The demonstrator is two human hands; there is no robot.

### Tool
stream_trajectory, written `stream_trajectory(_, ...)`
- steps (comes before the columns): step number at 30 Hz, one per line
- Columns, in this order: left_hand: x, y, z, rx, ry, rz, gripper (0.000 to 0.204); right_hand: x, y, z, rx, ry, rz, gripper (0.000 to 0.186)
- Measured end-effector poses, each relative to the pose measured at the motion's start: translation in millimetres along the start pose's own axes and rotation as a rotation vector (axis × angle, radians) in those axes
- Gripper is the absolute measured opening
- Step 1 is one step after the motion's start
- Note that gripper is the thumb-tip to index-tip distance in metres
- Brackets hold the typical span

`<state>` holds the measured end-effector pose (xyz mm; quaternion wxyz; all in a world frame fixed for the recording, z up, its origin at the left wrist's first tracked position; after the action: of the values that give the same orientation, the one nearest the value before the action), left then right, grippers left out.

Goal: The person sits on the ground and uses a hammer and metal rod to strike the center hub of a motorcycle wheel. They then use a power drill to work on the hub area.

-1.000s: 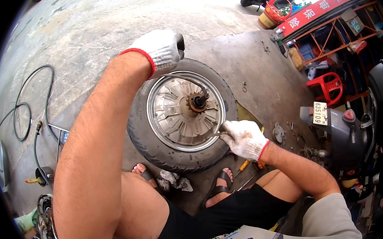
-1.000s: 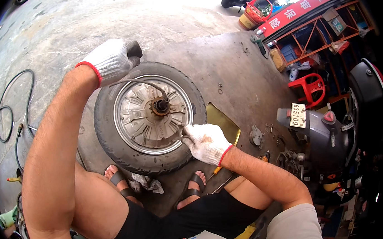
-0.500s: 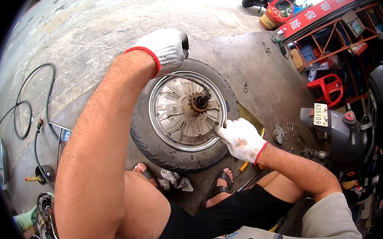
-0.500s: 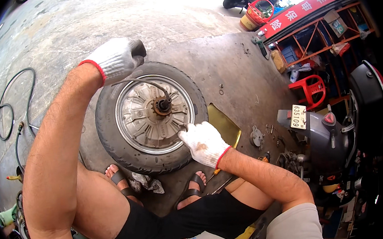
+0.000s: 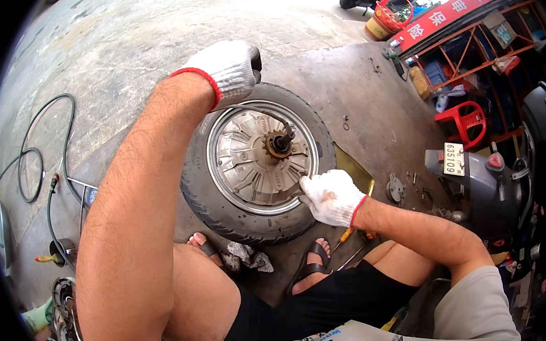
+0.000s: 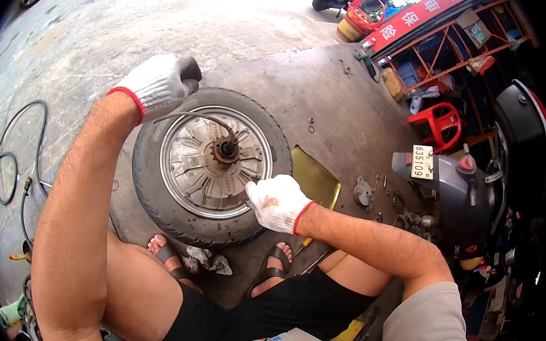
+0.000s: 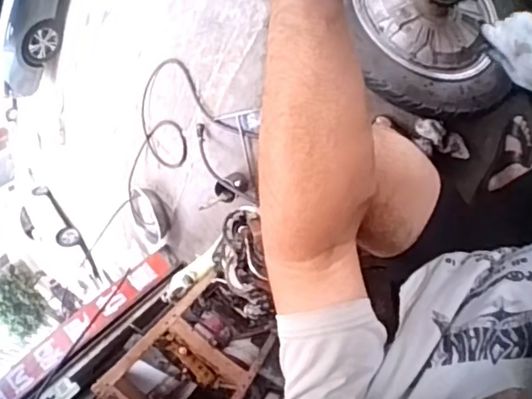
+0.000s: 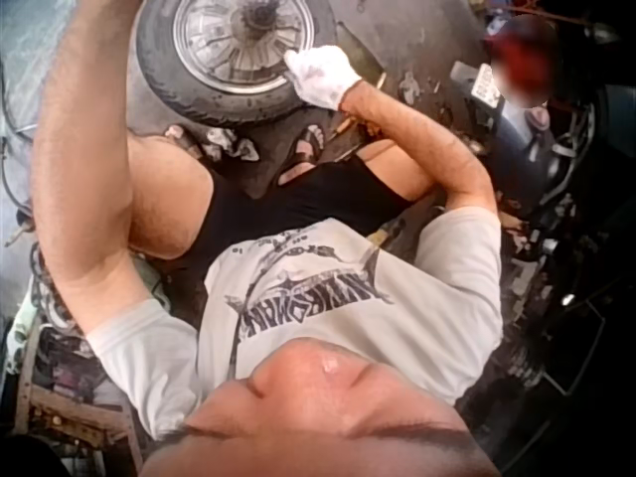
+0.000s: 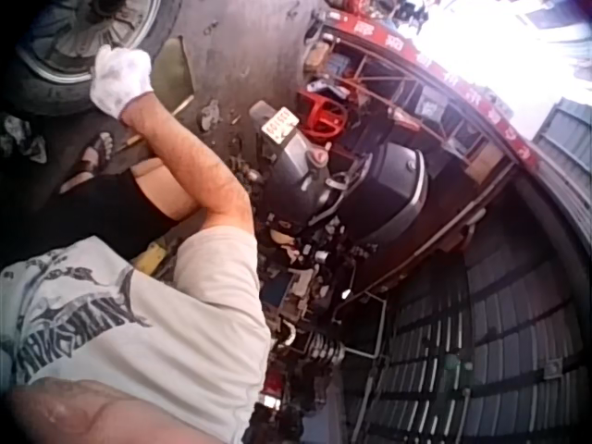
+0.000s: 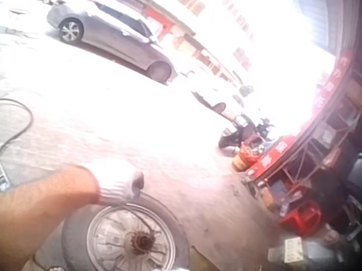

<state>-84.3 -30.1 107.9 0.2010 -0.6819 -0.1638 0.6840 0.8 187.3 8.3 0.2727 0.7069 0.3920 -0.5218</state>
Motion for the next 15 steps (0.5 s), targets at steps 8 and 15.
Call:
stream_trajectory(8, 1, 1, -1, 0.018, 0.010, 0.008, 0.029, -16, 1, 2, 0.066, -0.045, 0.041, 0.020)
stream_trajectory(15, 7, -6, -4, 0.014, 0.034, -0.047, 0.028, -85, -117, -51, 0.346, -0.094, 0.155, 0.023)
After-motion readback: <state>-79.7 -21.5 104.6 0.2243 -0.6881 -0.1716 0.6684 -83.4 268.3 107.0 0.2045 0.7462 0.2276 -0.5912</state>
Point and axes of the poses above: each hand's wrist, its own z-axis towards the middle knuckle, its own x-axis out of the palm, y = z × x, the point moved 10 cm from there along z, towards the middle knuckle, and after that the axes turned 1 degree about -y, right-handed, at the moved point
